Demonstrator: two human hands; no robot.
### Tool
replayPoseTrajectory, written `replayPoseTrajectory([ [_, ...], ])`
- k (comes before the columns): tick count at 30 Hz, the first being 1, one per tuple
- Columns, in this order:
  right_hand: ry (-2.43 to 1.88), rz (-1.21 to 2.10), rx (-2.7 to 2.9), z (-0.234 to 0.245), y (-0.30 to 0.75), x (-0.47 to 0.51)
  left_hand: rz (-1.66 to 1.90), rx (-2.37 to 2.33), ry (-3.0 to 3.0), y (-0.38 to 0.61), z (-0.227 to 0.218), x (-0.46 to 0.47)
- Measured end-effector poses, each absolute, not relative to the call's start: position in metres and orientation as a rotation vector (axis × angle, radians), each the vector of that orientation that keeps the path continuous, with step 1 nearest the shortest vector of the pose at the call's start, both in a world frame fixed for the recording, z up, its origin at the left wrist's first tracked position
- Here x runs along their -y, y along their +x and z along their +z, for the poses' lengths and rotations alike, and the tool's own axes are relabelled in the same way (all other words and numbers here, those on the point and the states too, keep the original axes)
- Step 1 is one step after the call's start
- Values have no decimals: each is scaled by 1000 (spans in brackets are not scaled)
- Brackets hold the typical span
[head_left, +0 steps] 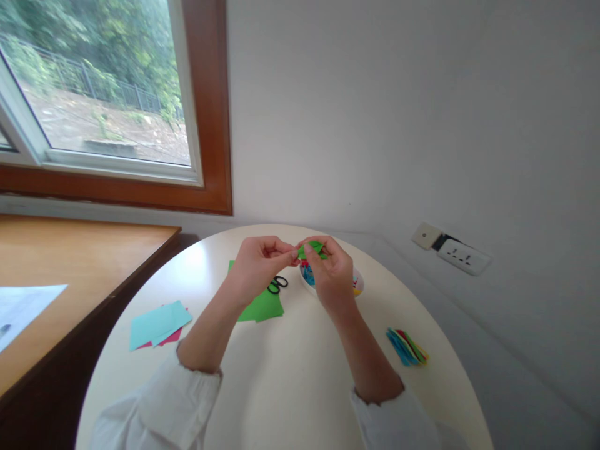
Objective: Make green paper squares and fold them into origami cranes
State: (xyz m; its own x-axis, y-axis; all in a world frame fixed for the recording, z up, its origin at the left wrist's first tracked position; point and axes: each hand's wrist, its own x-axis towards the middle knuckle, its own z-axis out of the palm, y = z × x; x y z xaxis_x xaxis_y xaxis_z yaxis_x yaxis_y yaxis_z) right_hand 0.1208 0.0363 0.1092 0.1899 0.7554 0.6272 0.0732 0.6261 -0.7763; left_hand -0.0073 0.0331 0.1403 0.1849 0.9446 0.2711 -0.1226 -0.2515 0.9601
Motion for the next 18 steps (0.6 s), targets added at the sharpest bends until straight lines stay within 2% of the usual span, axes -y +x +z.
replayPoseTrajectory([
  [8,-906,445,1384,107,125,-40,1301,-874,1459,-7,138,-34],
  [18,-867,454,1380,108,125,-41,1318,-880,1448,-9,134,-37],
])
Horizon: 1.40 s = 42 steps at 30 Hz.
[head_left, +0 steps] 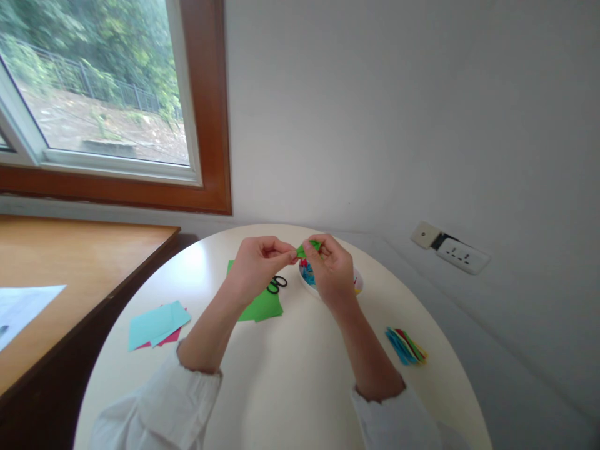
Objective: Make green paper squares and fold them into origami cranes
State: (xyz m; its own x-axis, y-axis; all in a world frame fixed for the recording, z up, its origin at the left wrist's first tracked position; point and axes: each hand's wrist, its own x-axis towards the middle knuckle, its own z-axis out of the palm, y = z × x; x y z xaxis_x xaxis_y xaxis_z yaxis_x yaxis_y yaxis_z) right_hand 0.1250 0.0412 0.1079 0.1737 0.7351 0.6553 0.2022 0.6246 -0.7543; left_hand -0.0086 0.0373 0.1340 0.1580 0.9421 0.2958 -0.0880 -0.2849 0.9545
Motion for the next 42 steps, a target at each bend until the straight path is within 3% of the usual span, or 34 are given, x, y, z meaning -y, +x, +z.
replayPoseTrajectory([
  [15,-873,332,1296,112,122,-35,1230,-687,1240,-7,136,-34],
  [42,-872,246,1282,109,120,-31,1358,-823,1335,-3,139,-31],
])
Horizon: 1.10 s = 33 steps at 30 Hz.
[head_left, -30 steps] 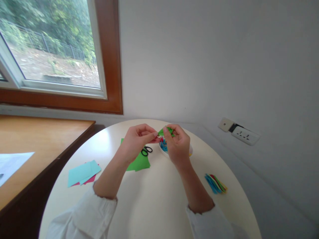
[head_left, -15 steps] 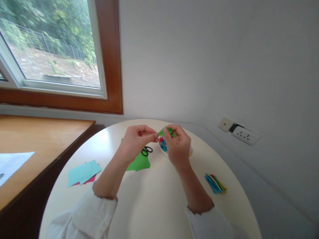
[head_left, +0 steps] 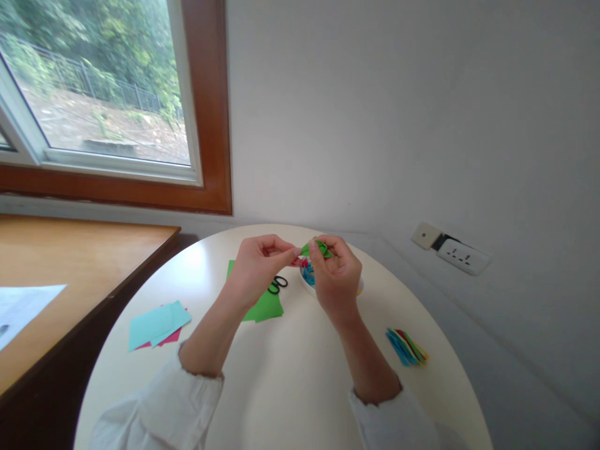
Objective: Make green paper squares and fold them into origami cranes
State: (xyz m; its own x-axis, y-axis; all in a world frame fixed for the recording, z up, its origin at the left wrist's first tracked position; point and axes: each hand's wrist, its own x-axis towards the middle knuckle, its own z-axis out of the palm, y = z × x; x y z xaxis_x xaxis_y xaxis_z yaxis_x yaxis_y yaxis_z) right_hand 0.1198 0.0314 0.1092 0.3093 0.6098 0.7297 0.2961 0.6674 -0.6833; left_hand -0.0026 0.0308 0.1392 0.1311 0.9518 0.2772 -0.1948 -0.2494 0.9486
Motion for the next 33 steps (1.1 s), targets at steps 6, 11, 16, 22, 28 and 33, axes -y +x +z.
replayPoseTrajectory([
  [6,-886,212,1277,107,119,-31,1383,-855,1370,-2,139,-29],
  [11,-877,179,1267,107,118,-30,1396,-841,1409,-2,138,-28],
  [16,-859,145,1256,107,119,-28,1410,-789,1409,-1,137,-27],
  [22,-880,70,1213,111,119,-25,1268,-667,1269,3,138,-23],
  [28,-885,-25,1218,115,116,-21,1297,-661,1260,4,138,-20],
  [33,-873,-44,1215,115,115,-20,1345,-679,1264,6,139,-19],
])
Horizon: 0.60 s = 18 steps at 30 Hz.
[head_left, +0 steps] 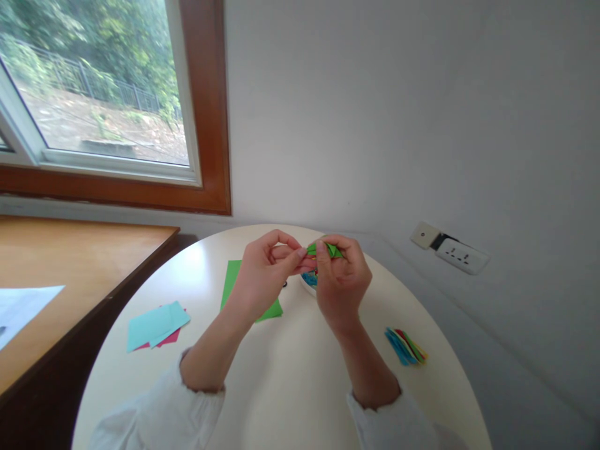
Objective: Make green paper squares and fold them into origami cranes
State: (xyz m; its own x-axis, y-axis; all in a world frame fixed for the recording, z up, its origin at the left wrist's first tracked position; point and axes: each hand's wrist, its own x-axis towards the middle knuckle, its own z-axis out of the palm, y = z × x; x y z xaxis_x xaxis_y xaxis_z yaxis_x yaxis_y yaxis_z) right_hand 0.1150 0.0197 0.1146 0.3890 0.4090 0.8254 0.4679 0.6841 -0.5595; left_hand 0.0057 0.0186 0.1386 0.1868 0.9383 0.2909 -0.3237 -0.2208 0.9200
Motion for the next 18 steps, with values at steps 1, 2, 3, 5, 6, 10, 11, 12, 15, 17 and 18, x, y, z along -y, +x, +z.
replayPoseTrajectory([
  [1,-872,-46,1212,114,115,-20,1351,-675,1264,6,139,-18],
  [2,-871,-45,1210,114,115,-20,1357,-673,1265,7,139,-18],
  [3,-866,-40,1207,113,115,-20,1362,-672,1269,7,139,-17],
  [5,-856,-20,1201,112,116,-20,1374,-678,1281,8,140,-17],
  [6,-855,-11,1200,112,116,-20,1378,-683,1288,8,140,-17],
  [10,-872,-23,1190,113,115,-20,1397,-685,1307,9,139,-16],
  [11,-881,-38,1189,113,115,-19,1401,-682,1309,9,139,-16],
  [12,-888,-54,1187,114,115,-19,1405,-680,1311,9,139,-16],
  [15,-906,-82,1184,116,114,-17,1419,-670,1323,10,139,-15],
  [17,-906,-83,1179,115,115,-18,1430,-660,1335,10,139,-15],
  [18,-904,-82,1177,115,115,-19,1436,-651,1341,10,139,-15],
])
